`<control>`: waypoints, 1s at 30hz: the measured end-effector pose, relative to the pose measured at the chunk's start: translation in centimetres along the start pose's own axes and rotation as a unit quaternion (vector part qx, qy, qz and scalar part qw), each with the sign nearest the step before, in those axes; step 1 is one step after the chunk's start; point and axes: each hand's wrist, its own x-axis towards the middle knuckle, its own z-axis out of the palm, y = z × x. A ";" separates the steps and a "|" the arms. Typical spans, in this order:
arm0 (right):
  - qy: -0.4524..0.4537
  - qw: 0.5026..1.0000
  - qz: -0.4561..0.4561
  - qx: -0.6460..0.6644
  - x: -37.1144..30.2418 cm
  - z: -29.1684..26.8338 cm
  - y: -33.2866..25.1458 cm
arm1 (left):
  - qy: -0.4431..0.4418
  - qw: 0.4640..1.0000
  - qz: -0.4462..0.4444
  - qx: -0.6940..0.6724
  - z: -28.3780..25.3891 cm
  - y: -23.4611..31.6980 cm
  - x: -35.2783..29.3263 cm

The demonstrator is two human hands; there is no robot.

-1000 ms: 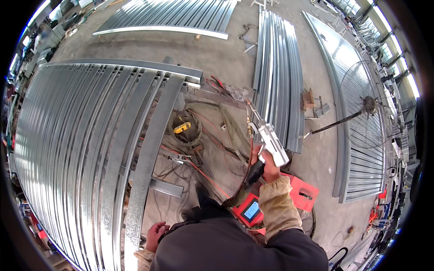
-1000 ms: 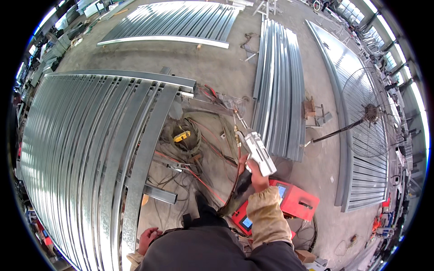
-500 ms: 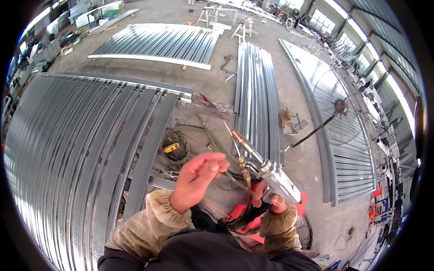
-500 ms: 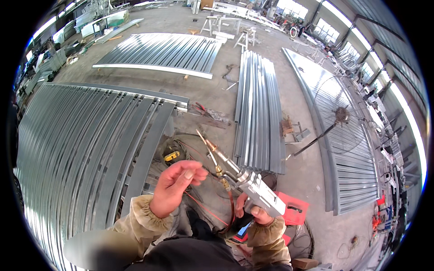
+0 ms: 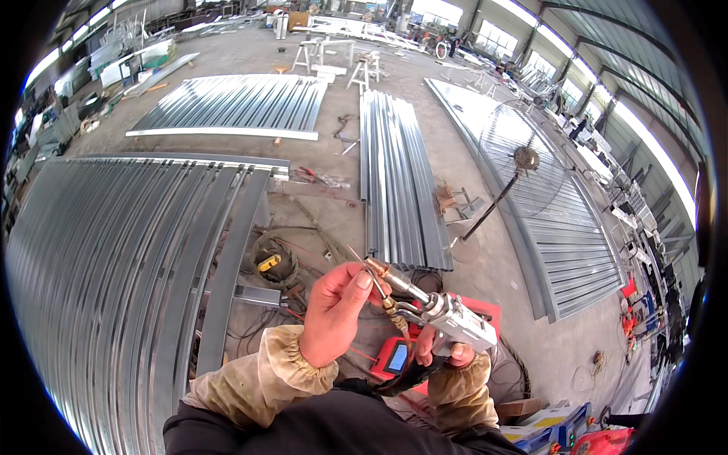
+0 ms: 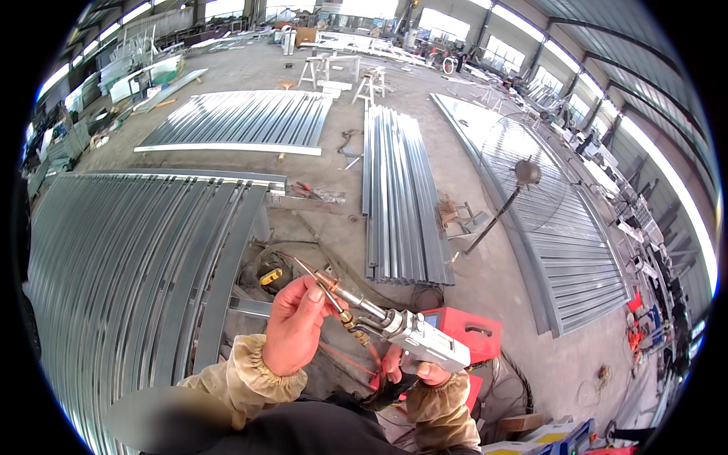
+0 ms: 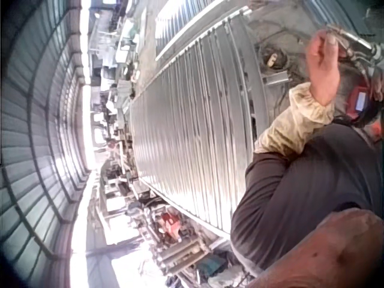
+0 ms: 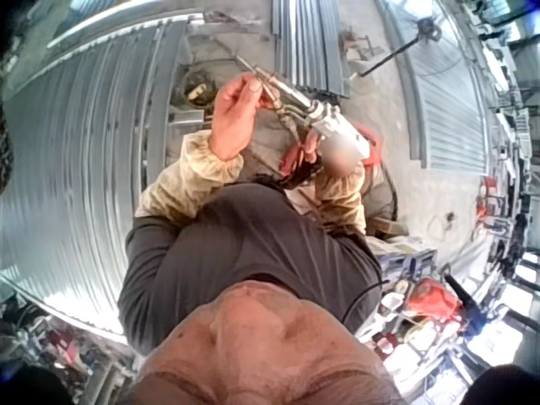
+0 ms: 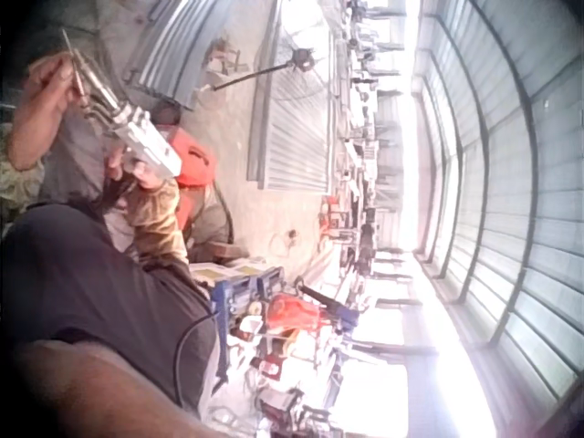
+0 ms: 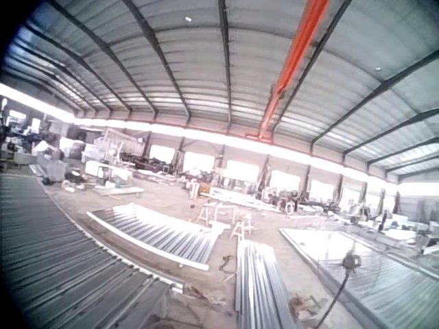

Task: The person operates a welding machine's touchscreen to set parameters, then uses a handheld welding torch to weld seams on stacked metal frames. The person adjusts the torch tip and performs short welds on the metal pieces.

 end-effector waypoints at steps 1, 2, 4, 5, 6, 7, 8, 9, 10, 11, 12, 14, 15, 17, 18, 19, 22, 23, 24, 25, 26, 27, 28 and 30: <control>0.015 1.000 -0.012 0.007 -0.6 0.6 -0.4 | -0.002 1.000 -0.003 0.003 0.6 -0.2 -0.4; 0.029 0.999 -0.025 0.013 -1.3 1.1 -0.8 | -0.003 1.000 -0.006 0.006 1.2 -0.5 -0.8; 0.036 0.999 -0.023 0.017 -3.0 1.1 -1.6 | -0.013 1.000 -0.001 0.009 2.9 -1.1 -1.5; 0.028 0.999 -0.025 0.023 -3.7 0.9 -1.8 | -0.017 1.000 0.001 0.010 3.7 -1.5 -1.8; 0.021 0.999 -0.026 0.028 -4.4 0.6 -2.2 | -0.019 1.000 0.004 0.001 4.6 -2.0 -2.0; 0.014 0.999 -0.027 0.033 -5.1 0.4 -2.7 | -0.020 1.000 0.007 -0.007 5.5 -2.6 -2.2; 0.027 0.998 -0.025 0.041 -5.9 0.4 -3.2 | -0.022 1.000 0.009 -0.017 6.4 -3.2 -2.4; 0.040 0.998 -0.023 0.051 -6.6 0.6 -3.7 | -0.025 0.999 0.004 -0.028 7.3 -3.8 -2.5; 0.054 0.996 -0.022 0.061 -7.4 0.7 -4.1 | -0.028 0.999 -0.002 -0.039 8.2 -4.3 -2.4; 0.077 0.994 -0.036 0.066 -8.1 0.8 -4.5 | -0.031 0.998 -0.008 -0.051 9.1 -4.9 -2.4; 0.075 0.994 -0.037 0.068 -9.0 0.5 -4.9 | -0.035 0.998 -0.012 -0.052 9.9 -5.5 -2.5; 0.071 0.994 -0.038 0.072 -10.8 -0.6 -5.4 | -0.044 0.997 -0.020 -0.053 11.5 -6.5 -2.6; 0.078 0.994 -0.029 0.069 -12.2 -1.2 -5.7 | -0.057 0.997 -0.030 -0.037 12.3 -7.0 -2.8; 0.093 0.988 -0.064 0.104 -14.5 -2.3 -5.5 | -0.081 0.996 -0.047 -0.005 14.1 -7.7 -3.3; 0.099 0.985 -0.080 0.117 -15.7 -2.5 -5.7 | -0.094 0.994 -0.059 -0.007 15.0 -8.1 -3.5; 0.107 0.979 -0.103 0.142 -16.3 -2.5 -6.2 | -0.107 0.992 -0.071 -0.008 16.0 -8.5 -3.7; 0.114 0.965 -0.143 0.188 -17.5 -2.9 -6.9 | -0.122 0.990 -0.071 -0.027 18.1 -9.9 -4.1; 0.112 0.964 -0.143 0.193 -18.1 -3.2 -7.1 | -0.120 0.991 -0.050 -0.036 18.5 -10.7 -4.3; 0.101 0.964 -0.144 0.198 -18.9 -4.0 -6.6 | -0.119 0.991 -0.031 -0.044 19.1 -11.3 -4.3; 0.091 0.965 -0.142 0.198 -19.5 -4.6 -6.3 | -0.113 0.993 -0.019 -0.026 19.8 -11.3 -4.3; 0.081 0.966 -0.141 0.199 -20.0 -5.2 -6.1 | -0.108 0.994 -0.006 -0.008 20.7 -11.0 -4.4; 0.073 0.969 -0.136 0.193 -20.4 -5.5 -6.3 | -0.101 0.995 0.008 0.007 21.4 -10.8 -4.4; 0.069 0.968 -0.143 0.194 -20.5 -5.4 -6.4 | -0.124 0.992 0.004 0.005 21.5 -11.0 -4.3; 0.062 0.966 -0.159 0.196 -20.7 -5.3 -6.6 | -0.170 0.985 -0.002 -0.001 21.1 -11.5 -4.0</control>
